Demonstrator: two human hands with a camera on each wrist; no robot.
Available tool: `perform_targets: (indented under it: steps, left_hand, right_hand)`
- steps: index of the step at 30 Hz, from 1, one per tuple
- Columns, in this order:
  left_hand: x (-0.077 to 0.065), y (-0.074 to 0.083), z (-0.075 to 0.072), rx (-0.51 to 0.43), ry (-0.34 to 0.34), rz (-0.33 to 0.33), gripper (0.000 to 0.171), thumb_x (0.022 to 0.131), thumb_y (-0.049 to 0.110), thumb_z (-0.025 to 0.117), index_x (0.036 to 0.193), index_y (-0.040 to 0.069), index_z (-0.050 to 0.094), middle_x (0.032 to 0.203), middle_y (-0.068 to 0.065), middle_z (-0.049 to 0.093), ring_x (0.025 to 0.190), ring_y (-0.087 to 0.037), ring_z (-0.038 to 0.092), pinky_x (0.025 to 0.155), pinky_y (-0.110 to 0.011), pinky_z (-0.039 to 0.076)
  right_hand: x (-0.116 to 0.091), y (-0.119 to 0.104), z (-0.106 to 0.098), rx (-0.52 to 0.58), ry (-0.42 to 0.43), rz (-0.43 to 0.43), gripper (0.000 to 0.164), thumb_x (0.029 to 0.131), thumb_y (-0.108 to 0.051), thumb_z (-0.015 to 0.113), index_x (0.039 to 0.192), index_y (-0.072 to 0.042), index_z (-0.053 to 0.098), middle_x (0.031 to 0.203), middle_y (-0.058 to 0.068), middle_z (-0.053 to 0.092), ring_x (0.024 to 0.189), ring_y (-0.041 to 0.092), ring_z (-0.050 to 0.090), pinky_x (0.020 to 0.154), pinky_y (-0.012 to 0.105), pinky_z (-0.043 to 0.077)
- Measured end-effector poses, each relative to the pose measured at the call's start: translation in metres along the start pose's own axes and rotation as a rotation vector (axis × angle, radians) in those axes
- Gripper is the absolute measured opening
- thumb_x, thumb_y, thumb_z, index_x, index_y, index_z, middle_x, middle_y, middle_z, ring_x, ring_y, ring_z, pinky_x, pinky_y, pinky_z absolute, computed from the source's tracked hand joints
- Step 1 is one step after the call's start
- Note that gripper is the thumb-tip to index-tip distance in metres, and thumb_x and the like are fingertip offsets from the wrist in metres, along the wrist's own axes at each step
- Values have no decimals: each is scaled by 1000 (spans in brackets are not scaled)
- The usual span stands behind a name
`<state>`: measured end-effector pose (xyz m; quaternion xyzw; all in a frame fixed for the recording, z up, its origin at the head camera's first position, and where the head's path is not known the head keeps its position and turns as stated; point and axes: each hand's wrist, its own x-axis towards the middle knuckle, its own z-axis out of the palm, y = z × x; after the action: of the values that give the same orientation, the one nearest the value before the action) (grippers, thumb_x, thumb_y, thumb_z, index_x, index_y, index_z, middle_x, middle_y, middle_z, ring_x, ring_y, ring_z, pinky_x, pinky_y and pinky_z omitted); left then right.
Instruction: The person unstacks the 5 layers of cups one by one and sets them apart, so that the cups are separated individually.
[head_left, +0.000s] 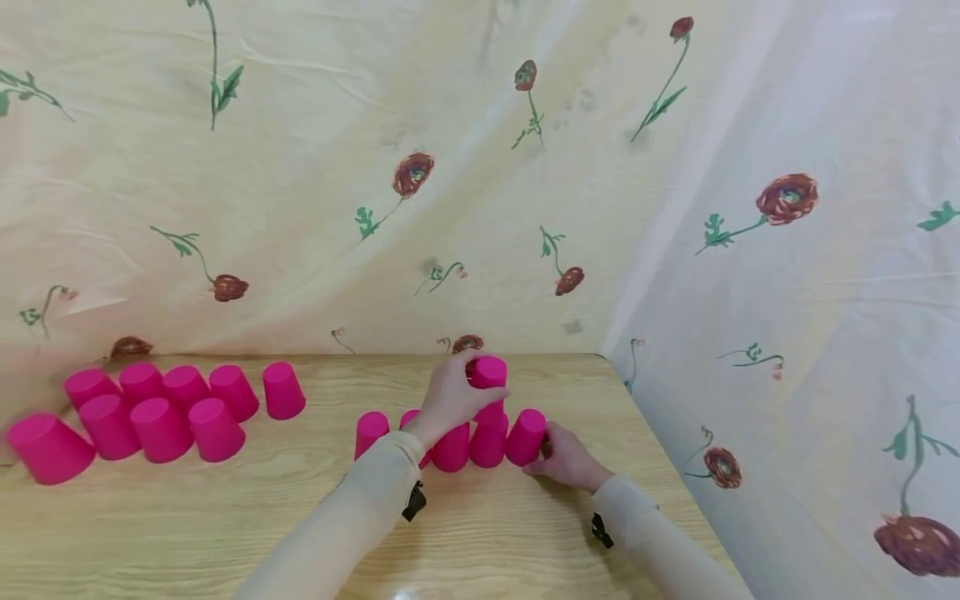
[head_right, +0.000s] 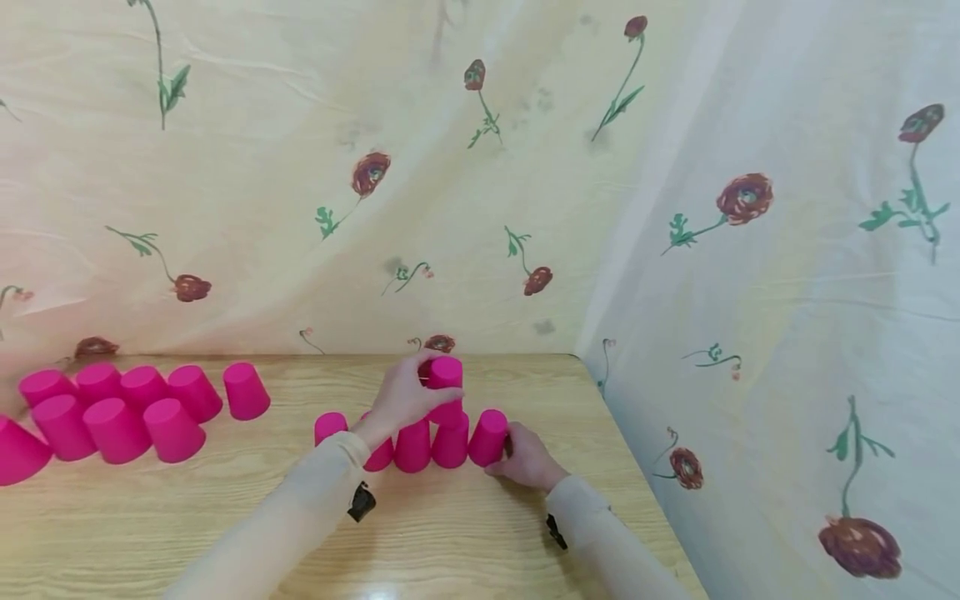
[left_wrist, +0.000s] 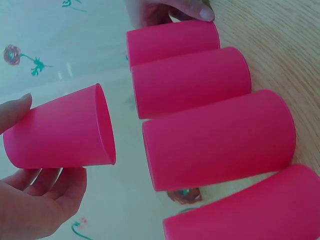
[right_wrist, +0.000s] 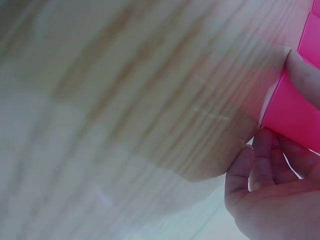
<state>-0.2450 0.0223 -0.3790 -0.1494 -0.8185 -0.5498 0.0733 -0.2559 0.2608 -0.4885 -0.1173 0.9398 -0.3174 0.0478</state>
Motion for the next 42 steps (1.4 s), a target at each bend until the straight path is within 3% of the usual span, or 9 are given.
perform_targets:
  steps: [9, 20, 28, 42]
  left_hand:
    - [-4, -12, -24, -16, 48, -53, 58, 76, 24, 82, 126, 11, 55, 110, -5, 62, 96, -23, 61, 75, -34, 55]
    - [-14, -9, -75, -42, 185, -30, 51, 78, 28, 80, 122, 13, 58, 111, -3, 61, 99, -22, 57, 77, -36, 54]
    - [-30, -21, -107, 5, 277, -30, 59, 77, 37, 80, 125, 12, 57, 111, -5, 60, 97, -24, 56, 75, -38, 53]
    - [-54, -46, -162, 96, 382, -121, 63, 78, 43, 78, 126, 8, 56, 114, -11, 59, 101, -29, 54, 77, -40, 52]
  right_hand:
    - [-1, 1, 1, -13, 12, -27, 55, 71, -14, 85, 114, -2, 54, 98, 3, 58, 84, 20, 52, 80, 40, 48]
    - [-2, 0, 0, -16, 18, -23, 55, 71, -13, 85, 114, -2, 54, 98, 4, 58, 85, 21, 53, 81, 40, 48]
    - [-2, -2, 0, -15, 14, -13, 54, 71, -12, 85, 114, -2, 54, 98, 4, 58, 86, 21, 54, 82, 40, 48]
    - [-4, -4, -1, -12, 8, 8, 56, 71, -13, 85, 117, -3, 53, 100, 4, 58, 86, 21, 53, 82, 40, 48]
